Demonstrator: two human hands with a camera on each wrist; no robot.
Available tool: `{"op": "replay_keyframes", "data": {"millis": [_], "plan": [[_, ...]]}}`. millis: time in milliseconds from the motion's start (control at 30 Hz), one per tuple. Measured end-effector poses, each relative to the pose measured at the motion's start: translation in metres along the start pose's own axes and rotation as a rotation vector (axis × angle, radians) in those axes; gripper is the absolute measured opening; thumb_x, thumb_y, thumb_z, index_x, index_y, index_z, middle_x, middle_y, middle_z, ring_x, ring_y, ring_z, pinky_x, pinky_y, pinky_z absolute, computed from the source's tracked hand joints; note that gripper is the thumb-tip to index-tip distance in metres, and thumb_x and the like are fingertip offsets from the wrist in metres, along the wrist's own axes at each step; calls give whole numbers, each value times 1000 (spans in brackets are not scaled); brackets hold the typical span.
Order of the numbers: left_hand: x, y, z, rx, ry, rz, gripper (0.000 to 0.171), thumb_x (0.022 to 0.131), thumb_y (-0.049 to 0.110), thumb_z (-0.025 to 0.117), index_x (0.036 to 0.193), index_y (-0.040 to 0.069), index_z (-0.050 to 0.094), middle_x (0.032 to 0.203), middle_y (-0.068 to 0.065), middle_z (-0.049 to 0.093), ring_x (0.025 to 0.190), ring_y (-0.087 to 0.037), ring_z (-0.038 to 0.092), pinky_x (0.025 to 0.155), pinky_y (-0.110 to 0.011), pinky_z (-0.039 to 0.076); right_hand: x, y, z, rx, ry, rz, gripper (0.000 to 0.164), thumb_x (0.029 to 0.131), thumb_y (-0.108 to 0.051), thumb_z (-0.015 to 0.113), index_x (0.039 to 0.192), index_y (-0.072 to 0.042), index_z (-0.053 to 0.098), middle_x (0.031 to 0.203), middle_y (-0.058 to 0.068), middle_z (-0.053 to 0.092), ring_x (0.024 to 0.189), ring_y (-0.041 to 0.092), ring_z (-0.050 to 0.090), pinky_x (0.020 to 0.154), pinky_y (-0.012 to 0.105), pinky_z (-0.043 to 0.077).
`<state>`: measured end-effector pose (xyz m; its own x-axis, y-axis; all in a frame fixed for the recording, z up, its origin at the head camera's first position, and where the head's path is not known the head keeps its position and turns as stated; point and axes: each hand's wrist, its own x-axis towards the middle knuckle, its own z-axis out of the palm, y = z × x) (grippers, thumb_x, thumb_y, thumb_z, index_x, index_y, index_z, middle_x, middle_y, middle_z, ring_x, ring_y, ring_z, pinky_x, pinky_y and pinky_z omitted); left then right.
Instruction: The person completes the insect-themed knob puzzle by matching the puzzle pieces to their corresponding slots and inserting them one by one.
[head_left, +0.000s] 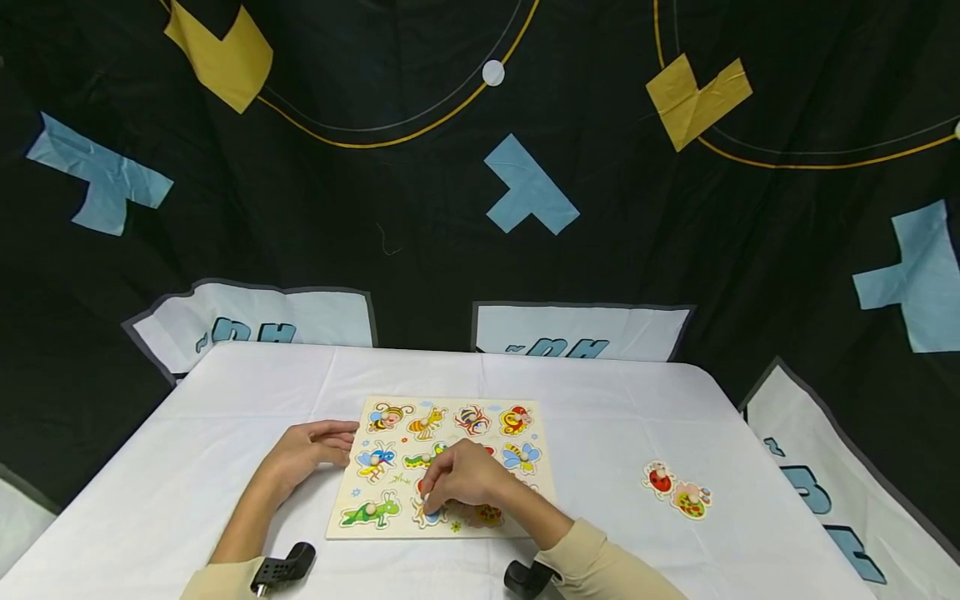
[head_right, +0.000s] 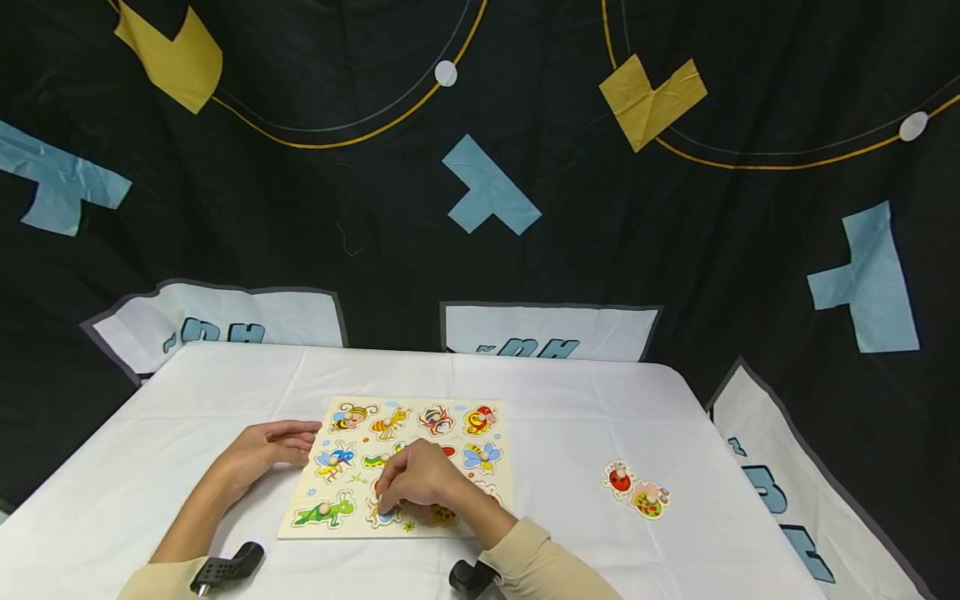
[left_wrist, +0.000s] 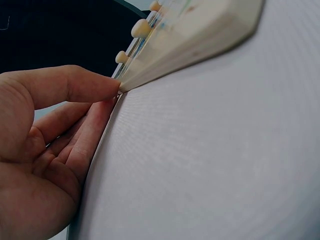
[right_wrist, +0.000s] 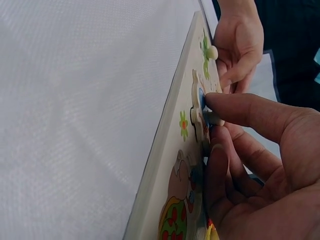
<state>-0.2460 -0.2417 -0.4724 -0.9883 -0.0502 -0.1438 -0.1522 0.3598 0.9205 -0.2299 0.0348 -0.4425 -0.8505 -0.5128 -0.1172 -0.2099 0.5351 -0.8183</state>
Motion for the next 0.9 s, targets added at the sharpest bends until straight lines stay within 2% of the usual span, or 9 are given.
{"op": "replay_keyframes", "data": {"millis": [200, 667, 900], "plan": [[1, -2, -2, 13, -1, -3, 61, 67, 5, 76, 126, 4, 60, 101, -6, 71, 92, -16, 66, 85, -29, 43, 2, 2, 0, 36, -30, 1, 14, 62, -10, 83, 71, -13, 73, 60, -7, 65, 56, 6, 52, 52, 22, 39], [0, 0, -3, 20, 1, -12, 61, 67, 6, 76, 127, 5, 60, 100, -6, 71, 92, -16, 65, 89, -35, 41, 3, 8, 0, 64, -36, -2, 15, 63, -12, 85, 72, -13, 73, 61, -5, 65, 55, 6, 54, 52, 22, 40], [0, 0, -2, 15, -12, -5, 61, 67, 5, 76, 126, 5, 61, 101, -7, 71, 93, -16, 65, 85, -29, 42, 4, 9, 1, 60, -39, 6, 16, 62, -11, 86, 71, -14, 73, 61, -5, 65, 56, 6, 53, 52, 22, 39]]}}
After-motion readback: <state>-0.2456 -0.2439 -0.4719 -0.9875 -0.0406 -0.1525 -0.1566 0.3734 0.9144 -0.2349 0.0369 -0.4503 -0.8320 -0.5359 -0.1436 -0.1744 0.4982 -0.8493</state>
